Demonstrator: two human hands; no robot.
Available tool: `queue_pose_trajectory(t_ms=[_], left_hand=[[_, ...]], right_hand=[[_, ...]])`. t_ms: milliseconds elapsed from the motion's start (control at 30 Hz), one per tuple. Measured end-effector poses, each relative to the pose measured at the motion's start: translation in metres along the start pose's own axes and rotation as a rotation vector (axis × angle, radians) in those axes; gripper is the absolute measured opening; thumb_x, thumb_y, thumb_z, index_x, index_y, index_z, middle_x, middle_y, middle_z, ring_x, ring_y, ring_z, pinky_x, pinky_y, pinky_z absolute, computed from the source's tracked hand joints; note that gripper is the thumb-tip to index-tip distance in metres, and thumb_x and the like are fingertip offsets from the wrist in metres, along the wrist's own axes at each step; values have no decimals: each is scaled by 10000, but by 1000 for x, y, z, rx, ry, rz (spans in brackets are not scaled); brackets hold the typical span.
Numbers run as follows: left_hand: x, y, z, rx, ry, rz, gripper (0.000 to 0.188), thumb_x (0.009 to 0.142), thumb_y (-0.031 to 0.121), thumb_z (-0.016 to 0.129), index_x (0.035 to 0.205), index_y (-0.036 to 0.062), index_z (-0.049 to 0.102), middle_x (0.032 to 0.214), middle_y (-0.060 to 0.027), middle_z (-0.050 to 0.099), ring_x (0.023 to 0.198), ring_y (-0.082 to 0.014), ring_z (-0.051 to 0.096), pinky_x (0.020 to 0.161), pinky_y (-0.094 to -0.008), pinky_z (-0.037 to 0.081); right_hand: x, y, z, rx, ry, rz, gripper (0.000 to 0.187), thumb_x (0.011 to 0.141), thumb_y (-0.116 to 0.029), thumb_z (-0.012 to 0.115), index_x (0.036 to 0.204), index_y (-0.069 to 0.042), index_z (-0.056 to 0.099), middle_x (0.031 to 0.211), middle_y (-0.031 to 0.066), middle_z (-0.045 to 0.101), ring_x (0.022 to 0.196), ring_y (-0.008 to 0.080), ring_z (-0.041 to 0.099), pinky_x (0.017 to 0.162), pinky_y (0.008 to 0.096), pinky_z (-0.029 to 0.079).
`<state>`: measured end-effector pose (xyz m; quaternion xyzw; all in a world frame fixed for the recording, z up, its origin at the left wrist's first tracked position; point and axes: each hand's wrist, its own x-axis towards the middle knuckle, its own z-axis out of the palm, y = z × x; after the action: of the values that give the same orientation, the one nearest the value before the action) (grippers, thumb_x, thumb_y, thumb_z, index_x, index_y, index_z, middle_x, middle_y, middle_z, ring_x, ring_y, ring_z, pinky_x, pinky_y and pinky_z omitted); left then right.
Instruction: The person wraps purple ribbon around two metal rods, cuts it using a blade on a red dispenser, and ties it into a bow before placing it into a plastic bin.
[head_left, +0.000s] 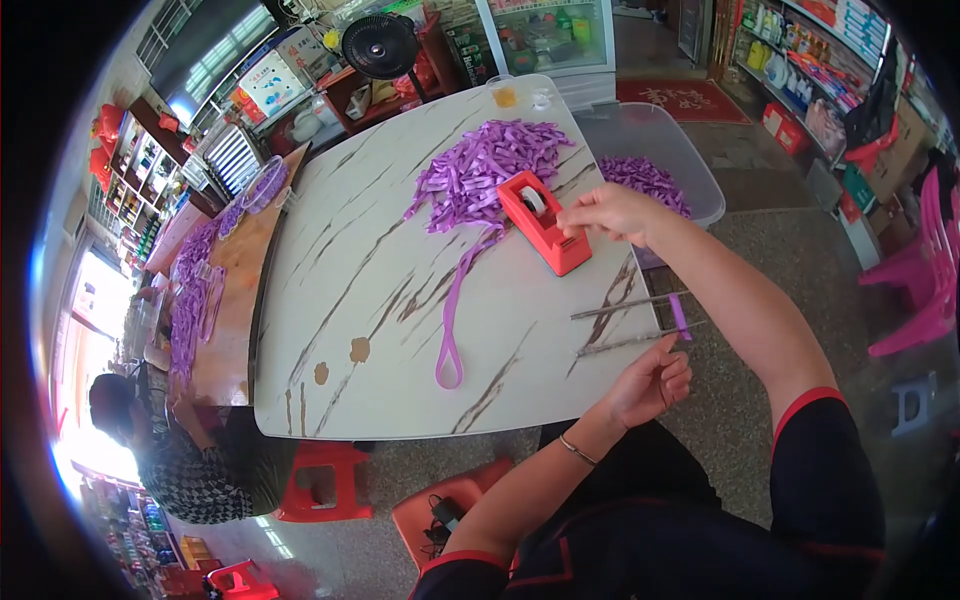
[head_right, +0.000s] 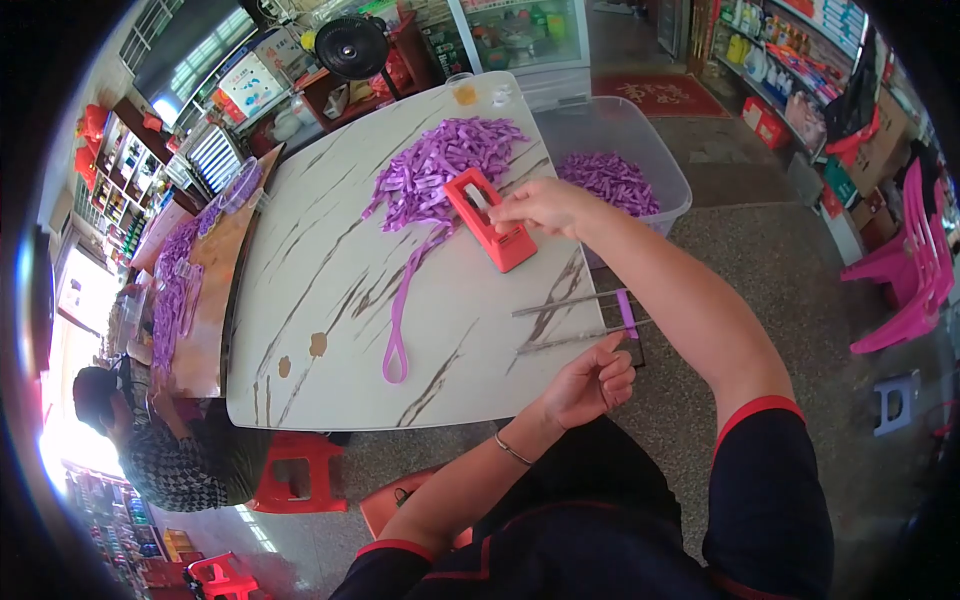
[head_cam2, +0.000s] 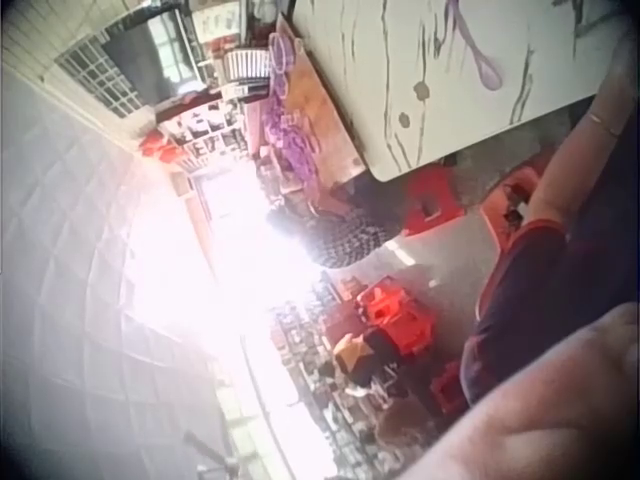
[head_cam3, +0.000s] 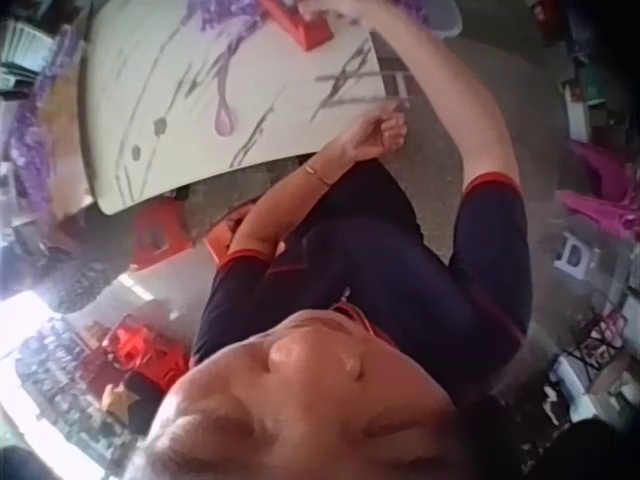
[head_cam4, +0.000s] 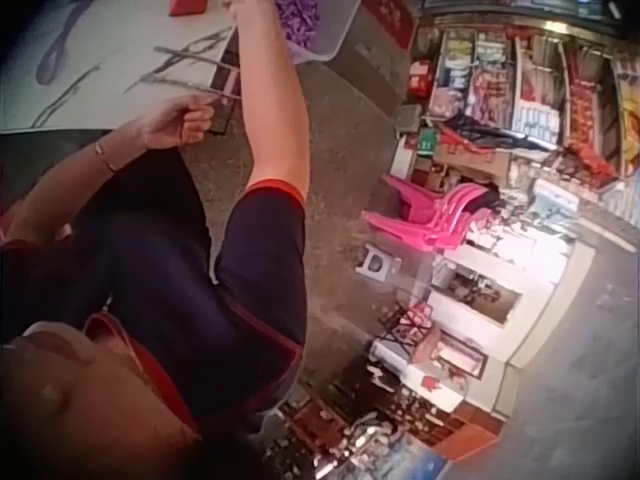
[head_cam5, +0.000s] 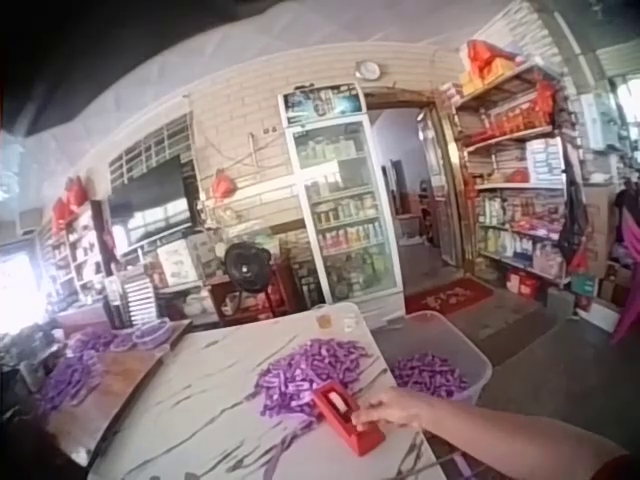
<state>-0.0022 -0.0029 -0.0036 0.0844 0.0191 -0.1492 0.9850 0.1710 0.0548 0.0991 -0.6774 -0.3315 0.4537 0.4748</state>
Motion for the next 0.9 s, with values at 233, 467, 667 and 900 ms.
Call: queue_pose_trajectory(t_ms=[233,467,667,900], left_hand=[[2,-2,-3,-7,-42,4,243,849,60,393,1071,155,365,637,24,305,601,-102,353,579,-236,331],[3,-2,-4,25,-25,9,316,851,74,381,1158,143,409,625,25,288,599,-103,340,576,-231,315],[2,-2,-1,39,-28,8,266,848,78,384,1104,150,391,627,26,298,596,-103,353,566,-231,319],[3,-3,-7,5,-53,8,332,839,78,382,1156,173,345,639,30,309,598,-100,371,571,-234,333]], right_hand=[[-19,56,16,100,139,42,167,779,-242,657,812,-78,648,740,-3,635,546,18,410,431,181,285],[-11,65,18,-327,376,-208,234,747,-289,662,766,-56,674,715,28,673,653,134,621,611,291,457],[-22,45,21,-655,436,-94,207,739,-301,649,744,-96,682,684,26,661,620,183,619,597,310,465],[-45,79,-27,-489,146,-131,181,777,-238,619,762,-63,661,671,27,641,624,126,595,594,283,450]])
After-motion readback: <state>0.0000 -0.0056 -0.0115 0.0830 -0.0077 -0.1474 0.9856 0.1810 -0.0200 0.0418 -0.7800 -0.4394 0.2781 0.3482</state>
